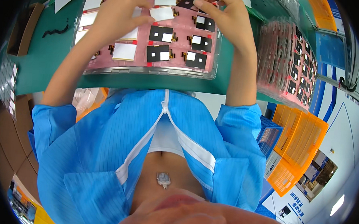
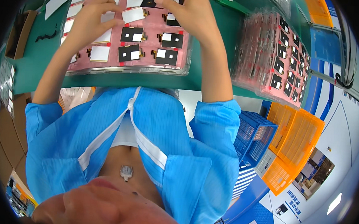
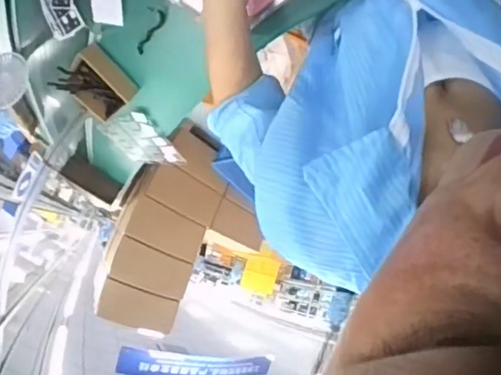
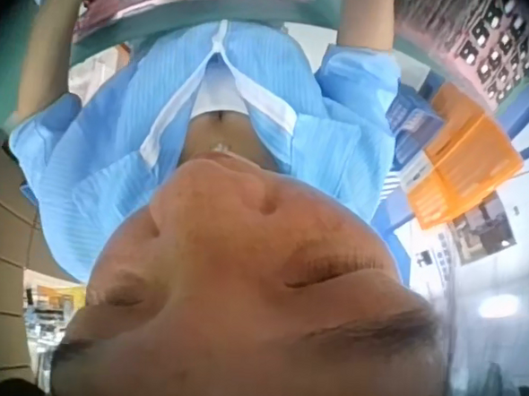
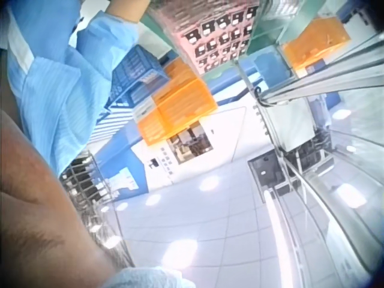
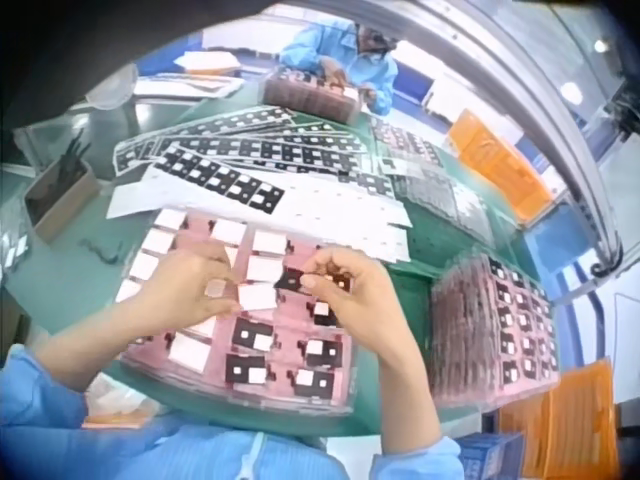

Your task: Assembling electronic components by placing small black pieces onto a tray of LCD screens.

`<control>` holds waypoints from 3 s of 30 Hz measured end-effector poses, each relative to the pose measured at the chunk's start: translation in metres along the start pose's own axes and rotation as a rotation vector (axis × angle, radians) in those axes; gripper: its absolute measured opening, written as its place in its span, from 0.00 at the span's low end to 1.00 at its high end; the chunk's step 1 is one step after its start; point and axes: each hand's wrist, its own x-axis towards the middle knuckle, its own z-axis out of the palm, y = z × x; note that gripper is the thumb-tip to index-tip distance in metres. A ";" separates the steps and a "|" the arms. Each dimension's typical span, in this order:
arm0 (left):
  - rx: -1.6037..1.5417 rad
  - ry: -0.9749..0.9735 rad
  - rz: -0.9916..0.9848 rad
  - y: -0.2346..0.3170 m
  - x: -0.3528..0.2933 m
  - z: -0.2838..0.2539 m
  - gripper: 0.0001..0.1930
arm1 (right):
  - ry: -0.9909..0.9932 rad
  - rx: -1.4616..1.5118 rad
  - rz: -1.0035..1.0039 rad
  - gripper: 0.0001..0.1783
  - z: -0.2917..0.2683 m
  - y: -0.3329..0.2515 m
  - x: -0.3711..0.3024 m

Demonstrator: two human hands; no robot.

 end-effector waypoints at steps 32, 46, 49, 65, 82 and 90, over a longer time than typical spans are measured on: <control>-1.027 0.567 0.479 -0.010 -0.001 0.050 0.20 | -0.133 -0.203 0.097 0.08 0.055 0.023 0.023; -0.491 0.212 -0.002 0.005 -0.013 0.015 0.21 | -0.152 -0.204 0.099 0.09 0.054 0.019 0.023; -0.078 0.018 -0.041 0.014 -0.004 0.009 0.21 | -0.146 -0.234 0.116 0.10 0.052 0.020 0.022; -0.090 0.029 -0.035 0.013 -0.007 0.007 0.20 | -0.160 -0.281 0.106 0.10 0.056 0.017 0.024; -0.955 0.282 -0.029 0.002 -0.014 0.020 0.19 | -0.022 -0.409 -0.095 0.06 0.063 0.005 0.019; -0.166 0.053 -0.036 0.013 -0.007 0.006 0.19 | 0.010 -0.595 -0.202 0.05 0.065 0.007 0.016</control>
